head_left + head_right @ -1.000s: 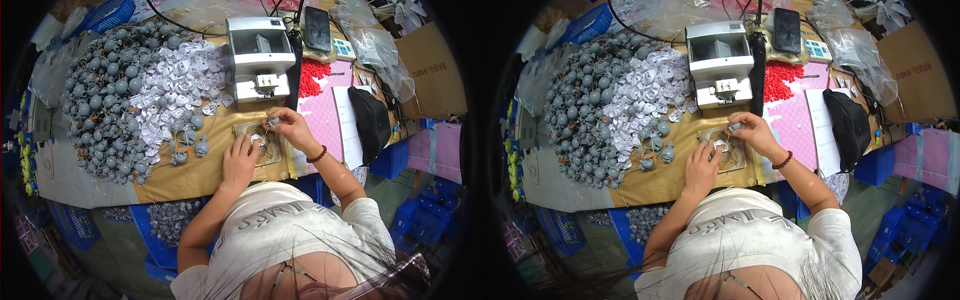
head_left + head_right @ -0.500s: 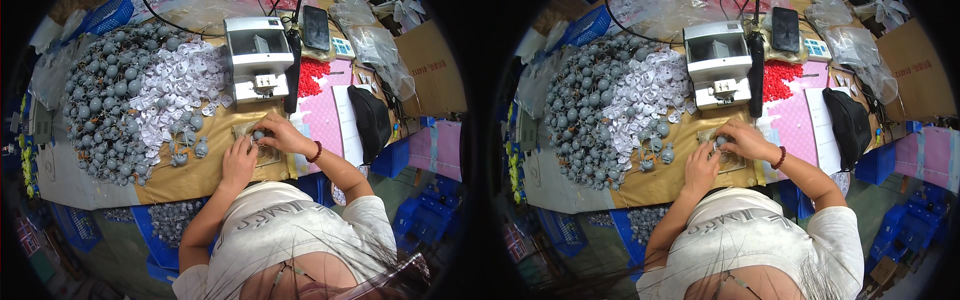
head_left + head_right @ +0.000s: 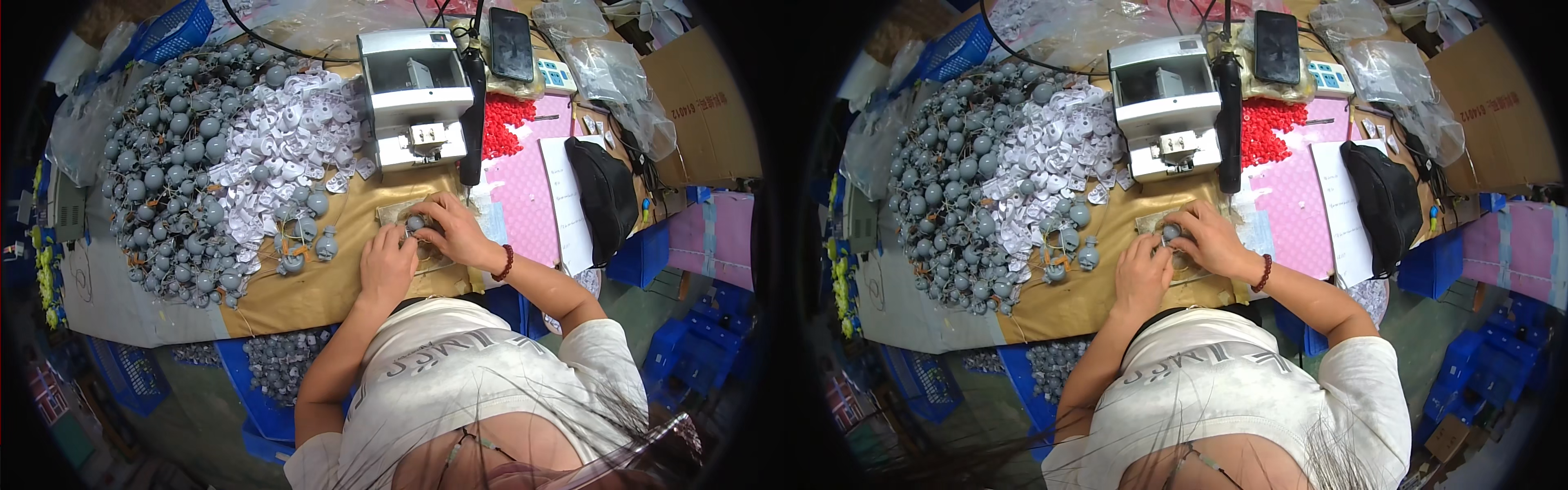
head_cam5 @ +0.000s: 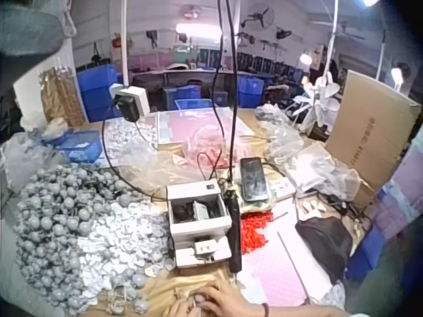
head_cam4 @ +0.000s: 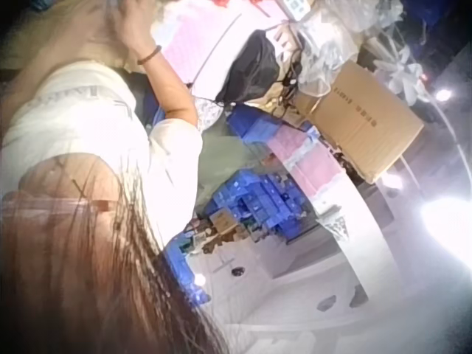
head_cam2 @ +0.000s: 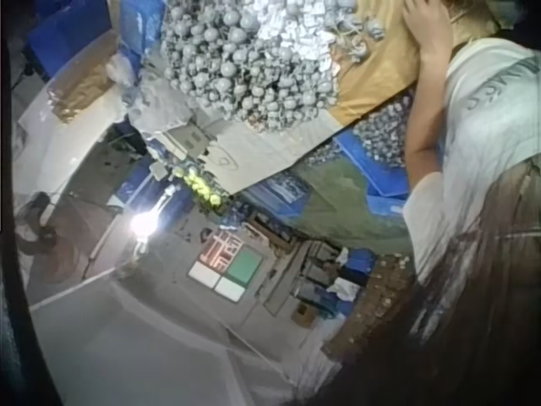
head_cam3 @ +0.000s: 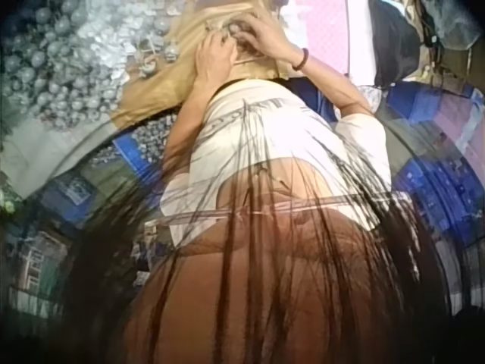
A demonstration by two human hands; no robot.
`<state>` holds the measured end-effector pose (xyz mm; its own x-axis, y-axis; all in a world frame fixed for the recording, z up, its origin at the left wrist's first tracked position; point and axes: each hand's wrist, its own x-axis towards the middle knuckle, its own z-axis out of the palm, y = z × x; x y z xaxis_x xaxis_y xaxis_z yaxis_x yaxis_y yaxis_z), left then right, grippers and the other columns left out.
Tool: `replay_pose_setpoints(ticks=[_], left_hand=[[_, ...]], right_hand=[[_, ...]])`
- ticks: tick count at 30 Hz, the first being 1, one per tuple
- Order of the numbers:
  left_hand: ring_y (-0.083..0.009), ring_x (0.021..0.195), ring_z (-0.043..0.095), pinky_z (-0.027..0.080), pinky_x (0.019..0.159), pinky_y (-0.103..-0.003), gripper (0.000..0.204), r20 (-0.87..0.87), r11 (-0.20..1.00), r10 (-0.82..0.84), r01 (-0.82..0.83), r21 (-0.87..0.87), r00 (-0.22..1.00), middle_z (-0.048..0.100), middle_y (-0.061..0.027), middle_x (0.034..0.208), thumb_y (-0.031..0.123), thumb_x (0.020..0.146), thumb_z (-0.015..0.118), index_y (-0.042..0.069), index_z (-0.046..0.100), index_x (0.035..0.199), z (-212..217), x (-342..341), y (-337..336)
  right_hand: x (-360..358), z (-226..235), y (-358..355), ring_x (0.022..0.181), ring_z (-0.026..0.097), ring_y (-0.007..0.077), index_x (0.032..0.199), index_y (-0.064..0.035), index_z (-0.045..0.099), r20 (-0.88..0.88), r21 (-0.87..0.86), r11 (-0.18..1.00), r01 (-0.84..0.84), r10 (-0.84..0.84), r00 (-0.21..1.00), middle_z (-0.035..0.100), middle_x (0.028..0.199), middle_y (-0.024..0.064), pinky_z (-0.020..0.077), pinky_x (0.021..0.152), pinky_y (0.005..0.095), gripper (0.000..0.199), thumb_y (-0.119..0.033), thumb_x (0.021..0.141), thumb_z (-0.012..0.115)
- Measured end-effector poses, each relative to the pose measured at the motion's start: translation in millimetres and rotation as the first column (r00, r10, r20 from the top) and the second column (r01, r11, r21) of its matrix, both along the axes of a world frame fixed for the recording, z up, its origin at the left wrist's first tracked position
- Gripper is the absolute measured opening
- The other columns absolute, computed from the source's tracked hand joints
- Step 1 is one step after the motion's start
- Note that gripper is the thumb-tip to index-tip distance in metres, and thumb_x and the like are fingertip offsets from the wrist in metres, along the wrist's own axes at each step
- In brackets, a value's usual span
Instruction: Assembling small electronic light components using a pneumatic tool on a factory production line.
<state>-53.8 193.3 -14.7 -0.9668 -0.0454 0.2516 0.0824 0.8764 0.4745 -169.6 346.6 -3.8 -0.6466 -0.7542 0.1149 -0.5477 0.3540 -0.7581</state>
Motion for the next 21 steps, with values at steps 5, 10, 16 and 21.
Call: replay_pose_setpoints(ticks=[5,10,16,21], left_hand=[[-0.0265,0.102,0.058,0.047,0.083,-0.042,0.017,0.031,1.000,-0.006,0.006,0.006,1.000,0.059,-0.0062,0.099,0.013,0.078,0.072,0.010,0.063,0.091,2.7,-6.8,-0.7],[-0.0284,0.099,0.058,0.047,0.081,-0.043,0.024,0.040,0.997,0.055,-0.057,0.059,0.998,0.060,-0.0071,0.102,0.014,0.079,0.074,0.009,0.064,0.100,6.1,-12.3,2.2],[-0.0261,0.100,0.058,0.048,0.080,-0.040,0.031,0.036,0.996,0.085,-0.086,0.004,0.996,0.061,-0.0054,0.103,0.013,0.077,0.073,0.009,0.064,0.107,3.8,-19.1,6.8],[-0.0275,0.098,0.059,0.048,0.080,-0.041,0.035,0.005,0.996,0.087,-0.088,0.029,0.996,0.062,-0.0063,0.101,0.013,0.077,0.074,0.010,0.064,0.110,-2.7,-18.4,6.7]], right_hand=[[-0.4,9.6,-1.7,0.095,0.060,0.0349,0.120,-0.0095,0.061,0.160,0.124,0.992,0.034,-0.054,0.986,0.058,0.103,0.0144,0.0493,0.080,0.0412,0.036,-0.012,0.086,0.074],[-6.4,8.0,-0.7,0.091,0.062,0.0352,0.123,-0.0089,0.058,0.142,0.182,0.983,0.021,-0.048,0.989,0.058,0.102,0.0141,0.0499,0.079,0.0425,0.042,-0.012,0.085,0.074],[-8.9,5.1,5.0,0.100,0.059,0.0365,0.132,-0.0074,0.054,0.011,0.000,0.999,0.047,-0.047,0.999,0.059,0.110,0.0167,0.0488,0.087,0.0432,0.054,-0.011,0.083,0.076],[-93.3,-0.3,3.4,0.110,0.056,0.0330,0.133,0.0005,0.052,-0.247,-0.407,0.780,0.476,-0.595,0.765,0.059,0.118,0.0189,0.0426,0.100,0.0416,0.051,-0.008,0.087,0.072]])
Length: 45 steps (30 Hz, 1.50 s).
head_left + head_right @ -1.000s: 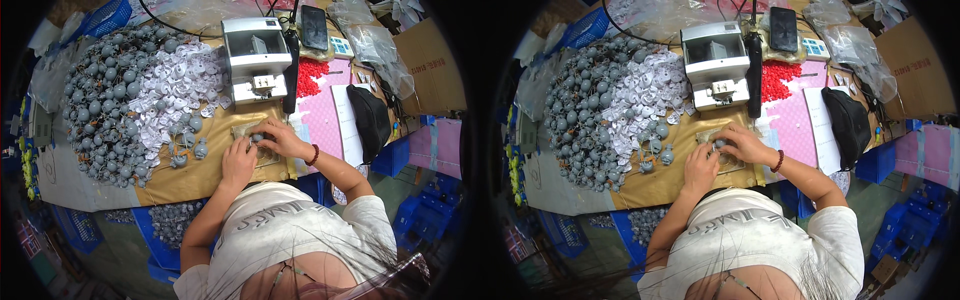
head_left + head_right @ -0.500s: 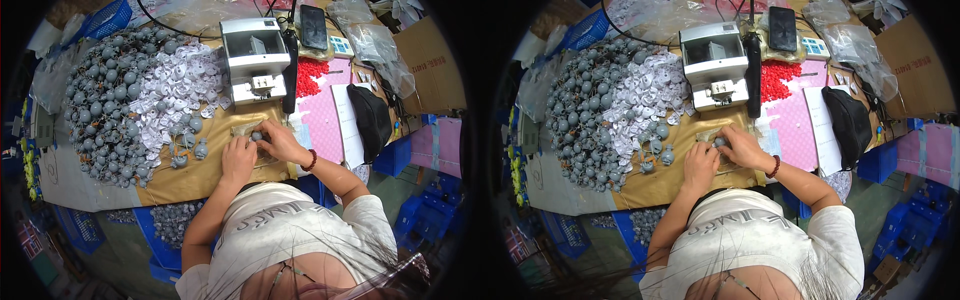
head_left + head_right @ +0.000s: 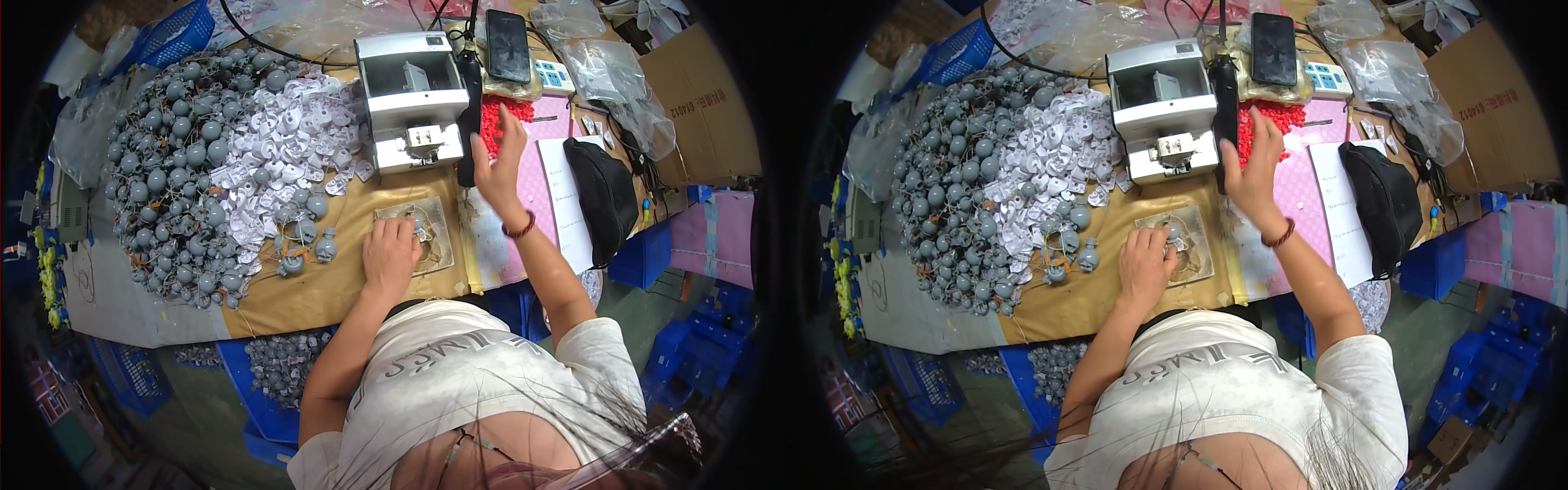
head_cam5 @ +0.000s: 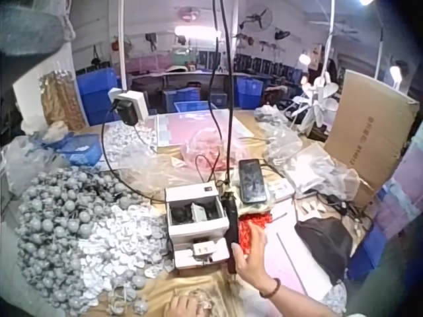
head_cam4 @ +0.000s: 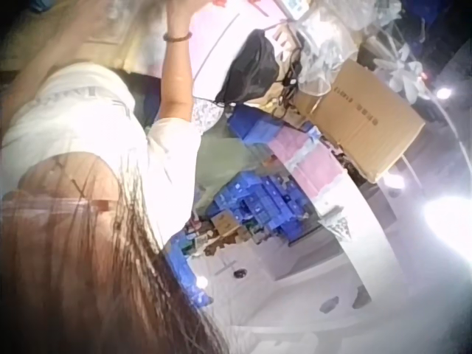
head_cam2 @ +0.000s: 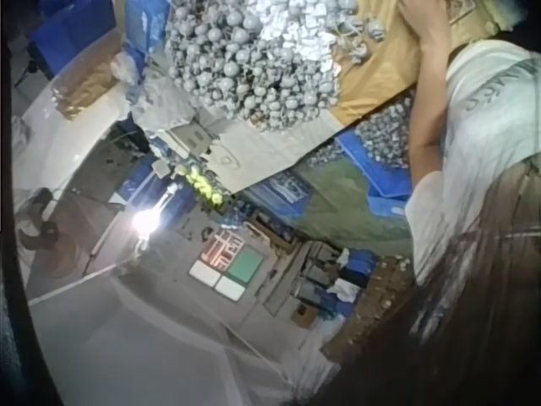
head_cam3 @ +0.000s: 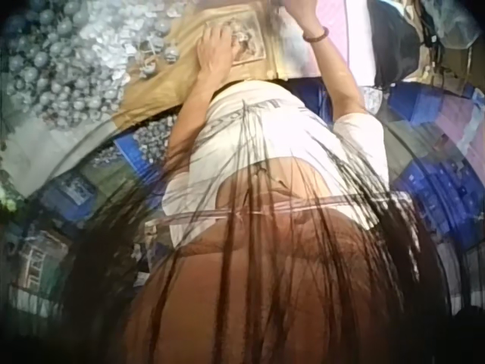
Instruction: Assembling small electronic light components using a pneumatic tool on a factory production line.
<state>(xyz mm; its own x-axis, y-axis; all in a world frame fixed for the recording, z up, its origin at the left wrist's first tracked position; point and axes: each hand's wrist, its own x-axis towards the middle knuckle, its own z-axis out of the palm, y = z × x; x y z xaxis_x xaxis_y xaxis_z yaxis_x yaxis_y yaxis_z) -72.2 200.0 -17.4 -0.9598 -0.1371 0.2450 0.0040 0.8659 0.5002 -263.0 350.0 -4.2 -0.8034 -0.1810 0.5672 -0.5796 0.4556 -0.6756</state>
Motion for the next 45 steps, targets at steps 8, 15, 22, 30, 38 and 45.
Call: replay_pose_setpoints(ticks=[8,15,22,30,38,45], left_hand=[[-0.0290,0.098,0.059,0.049,0.081,-0.043,0.034,-0.006,0.998,-0.012,0.012,0.056,1.000,0.063,-0.0075,0.101,0.012,0.078,0.075,0.008,0.064,0.110,0.1,0.4,-0.9],[-0.0319,0.099,0.059,0.051,0.082,-0.042,0.035,0.004,0.997,-0.002,0.002,0.080,1.000,0.063,-0.0102,0.101,0.010,0.077,0.074,0.007,0.064,0.111,-0.7,3.1,-3.1],[-0.0319,0.098,0.059,0.052,0.080,-0.044,0.034,-0.018,0.995,0.006,-0.005,0.099,1.000,0.063,-0.0101,0.101,0.011,0.077,0.074,0.007,0.065,0.110,-3.0,1.5,-0.8],[-0.0326,0.099,0.059,0.052,0.080,-0.044,0.035,0.006,0.994,0.005,-0.005,0.110,1.000,0.063,-0.0110,0.101,0.012,0.078,0.074,0.007,0.065,0.112,-4.3,4.1,-2.4],[-0.0291,0.097,0.059,0.051,0.077,-0.043,0.036,-0.041,0.997,0.006,-0.003,0.080,0.999,0.062,-0.0078,0.099,0.013,0.077,0.072,0.008,0.064,0.111,-8.1,2.5,-3.2],[-0.0323,0.098,0.058,0.051,0.076,-0.045,0.024,0.026,0.996,0.009,-0.011,0.088,1.000,0.060,-0.0104,0.096,0.015,0.077,0.071,0.005,0.062,0.097,-6.0,1.9,-2.5]], right_hand=[[-16.6,3.4,3.7,0.091,0.065,0.0131,0.128,0.0003,0.051,0.326,-0.232,0.972,-0.029,0.106,0.939,0.066,0.105,0.0075,0.0528,0.080,0.0278,0.052,-0.010,0.086,0.079],[2.0,117.8,-31.2,0.076,0.065,0.0155,0.139,0.0019,0.037,-0.008,-0.674,0.588,-0.448,0.600,0.800,0.065,0.084,0.0063,0.0547,0.072,0.0284,0.062,0.014,0.086,0.066],[-16.6,103.6,-72.9,0.071,0.061,0.0079,0.108,-0.0013,0.056,0.054,-0.574,0.678,-0.459,0.591,0.805,0.065,0.082,-0.0005,0.0505,0.065,0.0253,0.031,0.005,0.083,0.074],[2.4,99.3,-76.9,0.068,0.064,0.0132,0.136,0.0035,0.046,0.356,-0.468,0.802,-0.371,0.555,0.752,0.064,0.081,0.0040,0.0525,0.065,0.0289,0.056,0.007,0.084,0.068],[64.7,75.6,-40.2,0.071,0.064,0.0158,0.143,0.0033,0.033,0.362,-0.424,0.756,-0.498,0.646,0.672,0.064,0.082,0.0093,0.0528,0.068,0.0300,0.071,0.015,0.080,0.063],[74.8,59.9,-37.6,0.071,0.062,0.0156,0.143,-0.0004,0.034,0.282,-0.451,0.706,-0.546,0.693,0.663,0.064,0.086,0.0119,0.0512,0.065,0.0290,0.071,0.016,0.080,0.063]])
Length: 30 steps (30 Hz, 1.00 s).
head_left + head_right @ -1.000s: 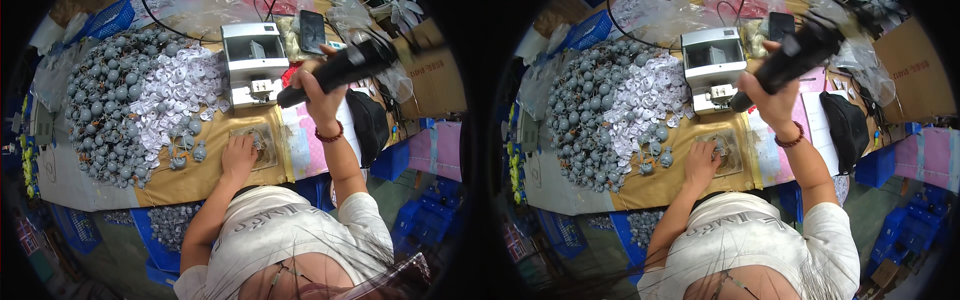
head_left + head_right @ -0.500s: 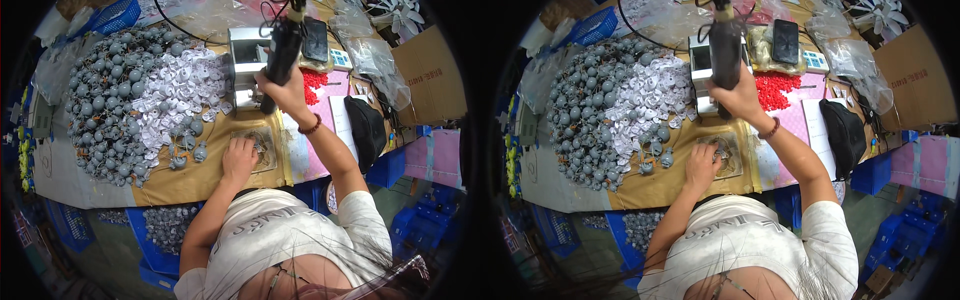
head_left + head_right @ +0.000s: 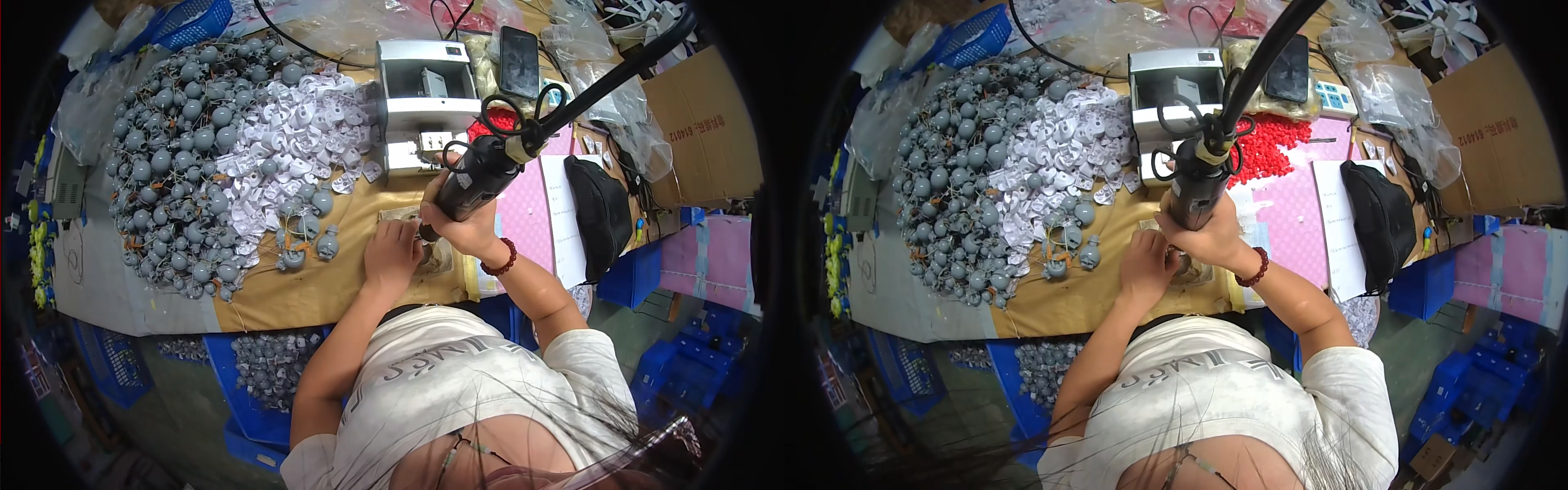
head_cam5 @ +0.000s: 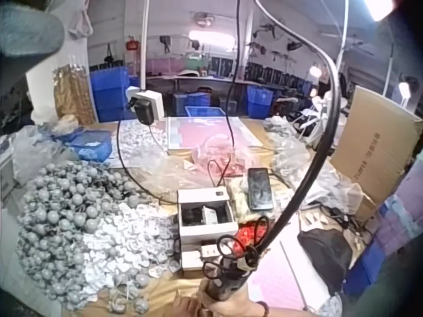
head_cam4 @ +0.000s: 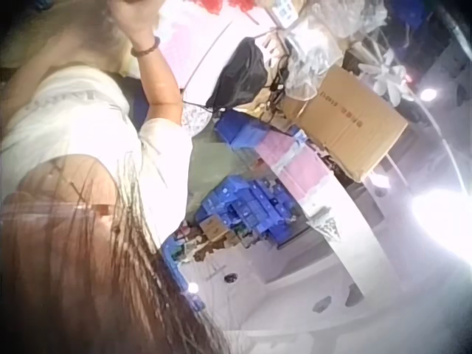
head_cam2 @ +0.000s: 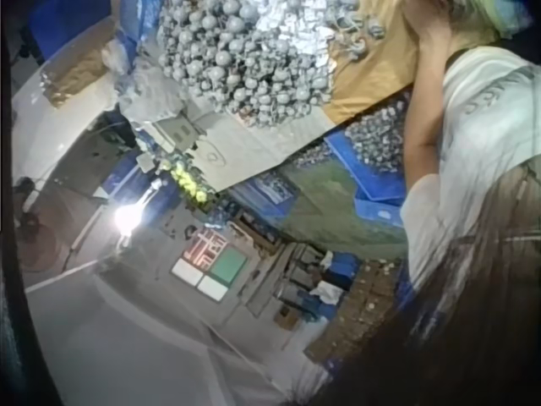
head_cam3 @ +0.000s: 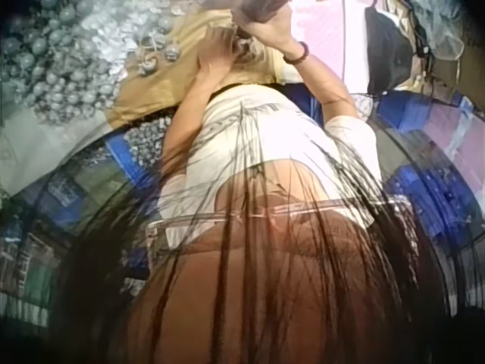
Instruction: Assembling small electronic light components using a pneumatic tool on a factory production line.
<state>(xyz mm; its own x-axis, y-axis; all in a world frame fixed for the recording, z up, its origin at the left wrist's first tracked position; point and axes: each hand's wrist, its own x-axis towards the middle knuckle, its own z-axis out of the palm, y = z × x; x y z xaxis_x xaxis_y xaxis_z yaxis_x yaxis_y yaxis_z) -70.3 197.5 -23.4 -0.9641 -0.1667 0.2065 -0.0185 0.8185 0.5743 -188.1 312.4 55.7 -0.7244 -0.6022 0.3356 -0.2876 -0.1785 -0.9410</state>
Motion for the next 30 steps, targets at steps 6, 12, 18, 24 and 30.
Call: replay_pose_setpoints(ticks=[6,12,18,24,30], left_hand=[[-0.0266,0.097,0.059,0.051,0.075,-0.041,0.035,-0.068,1.000,0.007,-0.008,-0.002,0.998,0.060,-0.0045,0.096,0.014,0.076,0.071,0.012,0.063,0.110,-6.2,1.5,-1.6],[-0.0280,0.099,0.058,0.051,0.077,-0.043,0.041,-0.044,0.992,-0.018,0.024,0.128,0.999,0.059,-0.0054,0.099,0.012,0.075,0.072,0.013,0.060,0.114,11.5,2.7,-6.3],[-0.0283,0.100,0.058,0.051,0.078,-0.043,0.042,-0.058,0.994,-0.027,0.033,0.101,0.998,0.059,-0.0054,0.099,0.010,0.073,0.073,0.013,0.059,0.113,9.4,1.4,-6.4],[-0.0284,0.100,0.058,0.051,0.079,-0.043,0.039,-0.048,0.994,-0.029,0.034,0.107,0.998,0.059,-0.0052,0.100,0.012,0.074,0.074,0.013,0.060,0.110,7.7,0.8,-7.5],[-0.0309,0.105,0.056,0.049,0.086,-0.044,0.038,0.035,0.994,0.015,-0.019,0.105,0.999,0.059,-0.0080,0.109,0.011,0.076,0.074,0.009,0.061,0.111,6.7,-0.6,-5.3]], right_hand=[[5.6,-11.4,10.9,0.078,0.062,0.0182,0.132,-0.0053,0.038,-0.064,0.069,0.992,-0.107,0.111,0.992,0.063,0.091,0.0118,0.0521,0.073,0.0310,0.059,0.016,0.081,0.061],[11.6,-33.3,22.5,0.085,0.063,0.0215,0.127,-0.0090,0.043,-0.086,-0.107,0.918,-0.381,0.373,0.924,0.060,0.090,0.0096,0.0532,0.079,0.0353,0.050,0.011,0.085,0.062],[16.0,-50.9,32.9,0.087,0.063,0.0225,0.126,-0.0097,0.041,0.019,-0.076,0.932,-0.355,0.358,0.934,0.058,0.092,0.0105,0.0533,0.079,0.0380,0.050,0.010,0.085,0.062],[13.4,-38.4,28.6,0.087,0.063,0.0219,0.124,-0.0105,0.040,-0.128,0.054,0.944,-0.326,0.330,0.935,0.058,0.092,0.0099,0.0535,0.079,0.0379,0.049,0.012,0.085,0.061],[0.8,-10.2,19.8,0.075,0.063,0.0188,0.115,-0.0063,0.045,0.226,-0.003,1.000,-0.027,0.027,0.974,0.060,0.082,0.0071,0.0532,0.070,0.0339,0.039,0.012,0.085,0.062]])
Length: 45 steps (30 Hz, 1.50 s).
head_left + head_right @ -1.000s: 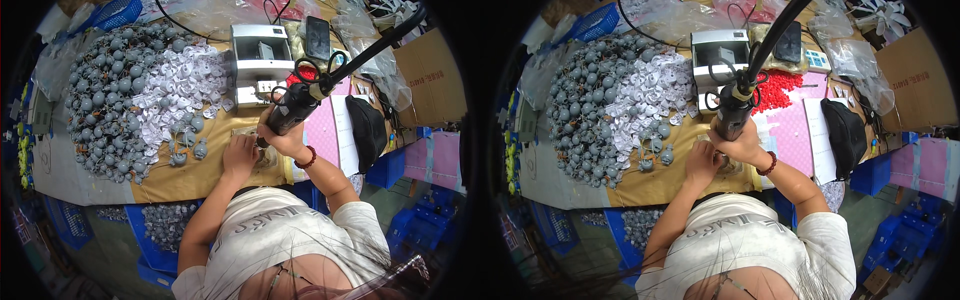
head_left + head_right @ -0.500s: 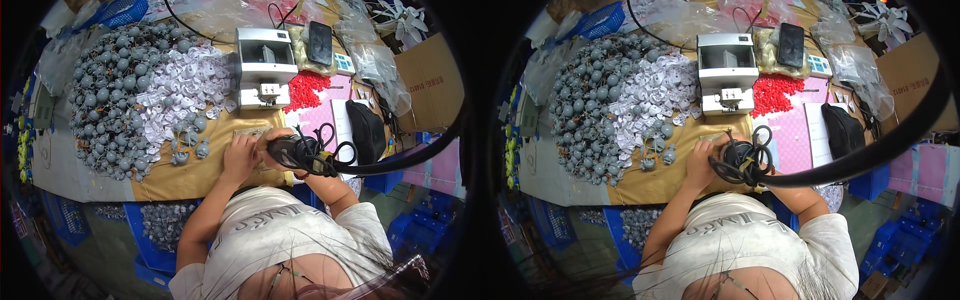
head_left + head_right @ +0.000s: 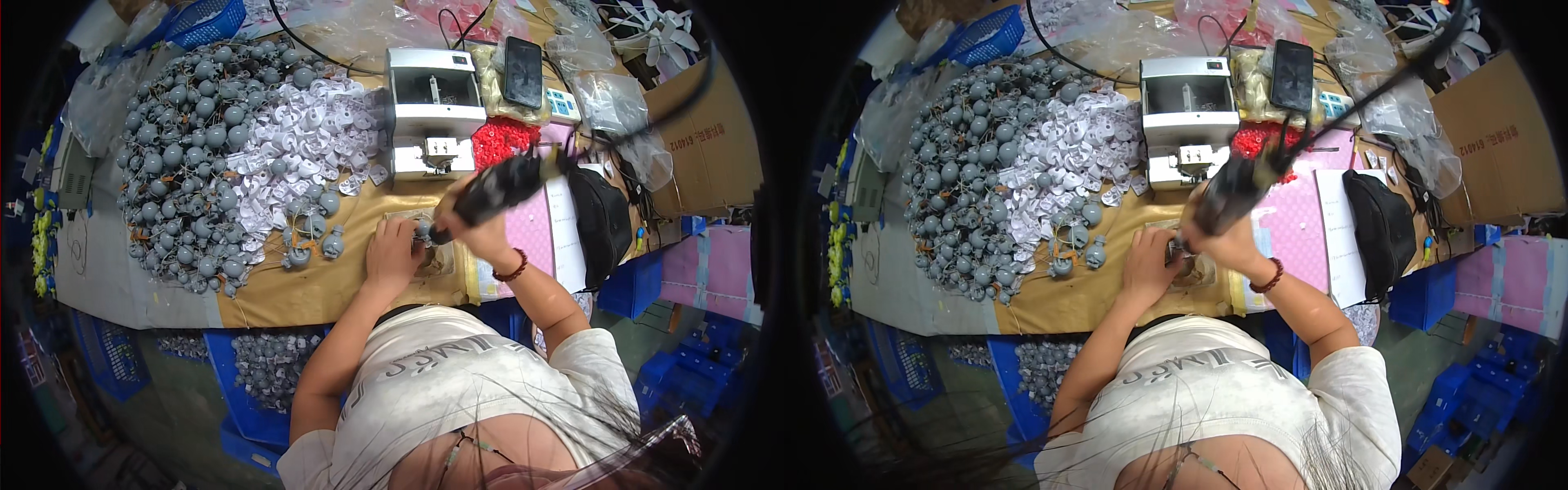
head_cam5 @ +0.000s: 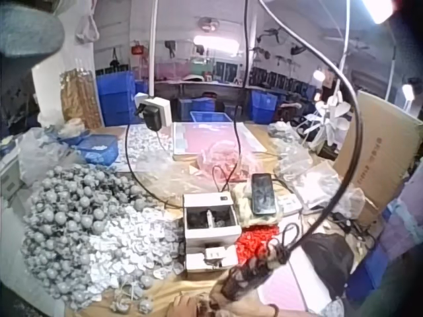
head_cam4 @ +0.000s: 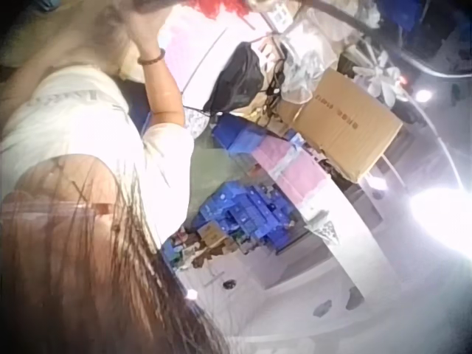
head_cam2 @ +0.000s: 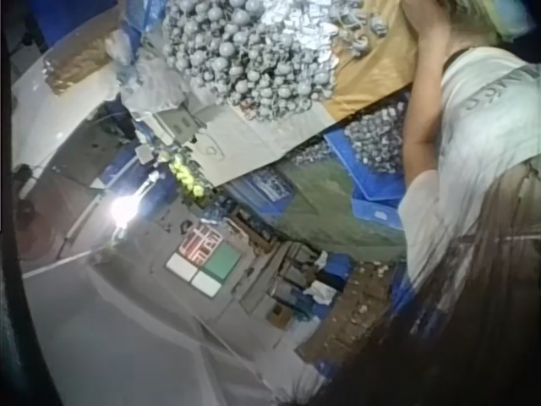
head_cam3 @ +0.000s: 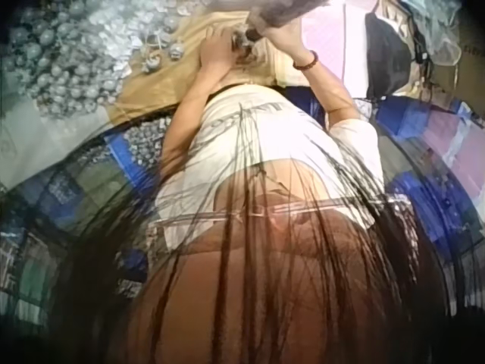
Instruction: Assembling small electronic light components using a pneumatic tool on a factory production line.
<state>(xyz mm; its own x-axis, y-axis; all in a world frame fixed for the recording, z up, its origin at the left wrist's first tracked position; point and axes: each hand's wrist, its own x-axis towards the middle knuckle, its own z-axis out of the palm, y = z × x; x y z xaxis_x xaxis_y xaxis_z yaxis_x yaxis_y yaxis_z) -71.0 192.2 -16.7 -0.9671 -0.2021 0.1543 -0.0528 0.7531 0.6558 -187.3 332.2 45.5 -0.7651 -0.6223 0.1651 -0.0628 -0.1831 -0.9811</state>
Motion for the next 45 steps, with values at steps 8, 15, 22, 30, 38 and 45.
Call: replay_pose_setpoints(ticks=[8,15,22,30,38,45], left_hand=[[-0.0320,0.109,0.054,0.047,0.093,-0.042,0.036,-0.050,0.995,0.031,-0.026,0.093,0.998,0.061,-0.0081,0.118,0.011,0.077,0.077,0.006,0.065,0.110,-1.3,1.9,0.2],[-0.0302,0.111,0.057,0.047,0.095,-0.040,0.033,-0.142,0.996,0.016,-0.003,0.087,0.990,0.068,-0.0057,0.110,0.007,0.076,0.078,0.008,0.066,0.107,-8.3,8.1,4.0],[-0.0319,0.109,0.059,0.048,0.094,-0.042,0.031,-0.138,0.994,0.018,-0.003,0.106,0.990,0.068,-0.0099,0.108,0.006,0.077,0.078,0.005,0.066,0.105,-8.8,6.1,4.1],[-0.0321,0.107,0.060,0.048,0.092,-0.042,0.029,-0.136,0.994,0.001,0.014,0.111,0.991,0.068,-0.0112,0.104,0.006,0.077,0.078,0.005,0.067,0.105,-9.2,5.2,4.0],[-0.0334,0.107,0.060,0.048,0.092,-0.043,0.029,-0.132,0.994,-0.009,0.024,0.110,0.991,0.067,-0.0126,0.104,0.005,0.079,0.076,0.004,0.066,0.106,-7.0,3.6,3.7],[-0.0341,0.108,0.060,0.048,0.091,-0.044,0.030,-0.136,0.993,-0.021,0.037,0.113,0.990,0.067,-0.0136,0.104,0.005,0.079,0.076,0.003,0.066,0.107,-6.6,2.7,3.9]], right_hand=[[-83.6,-26.9,33.2,0.096,0.063,0.0139,0.125,0.0020,0.055,0.022,0.186,0.824,0.536,-0.549,0.836,0.064,0.109,0.0084,0.0516,0.083,0.0265,0.031,-0.010,0.098,0.064],[-24.0,-27.1,26.0,0.103,0.063,0.0299,0.114,-0.0020,0.067,-0.367,0.352,0.872,0.341,-0.207,0.907,0.067,0.110,0.0134,0.0504,0.088,0.0402,0.027,-0.006,0.088,0.070],[9.7,-63.3,4.2,0.079,0.069,0.0164,0.109,0.0000,0.068,-0.180,0.474,0.876,0.091,-0.005,0.984,0.074,0.089,0.0097,0.0540,0.072,0.0296,0.016,-0.010,0.098,0.065],[14.0,-75.7,-16.0,0.072,0.070,0.0141,0.101,0.0011,0.052,-0.082,0.363,0.907,0.215,-0.199,0.977,0.069,0.079,0.0107,0.0517,0.065,0.0266,0.014,-0.011,0.106,0.050],[13.8,-83.4,-22.0,0.067,0.069,0.0129,0.101,-0.0001,0.051,-0.097,0.374,0.888,0.267,-0.249,0.964,0.064,0.072,0.0076,0.0482,0.058,0.0264,0.016,-0.014,0.108,0.048],[11.5,-78.5,-28.9,0.059,0.068,0.0143,0.102,-0.0002,0.050,-0.094,0.383,0.870,0.310,-0.297,0.950,0.062,0.071,0.0080,0.0481,0.053,0.0278,0.019,-0.018,0.108,0.048]])
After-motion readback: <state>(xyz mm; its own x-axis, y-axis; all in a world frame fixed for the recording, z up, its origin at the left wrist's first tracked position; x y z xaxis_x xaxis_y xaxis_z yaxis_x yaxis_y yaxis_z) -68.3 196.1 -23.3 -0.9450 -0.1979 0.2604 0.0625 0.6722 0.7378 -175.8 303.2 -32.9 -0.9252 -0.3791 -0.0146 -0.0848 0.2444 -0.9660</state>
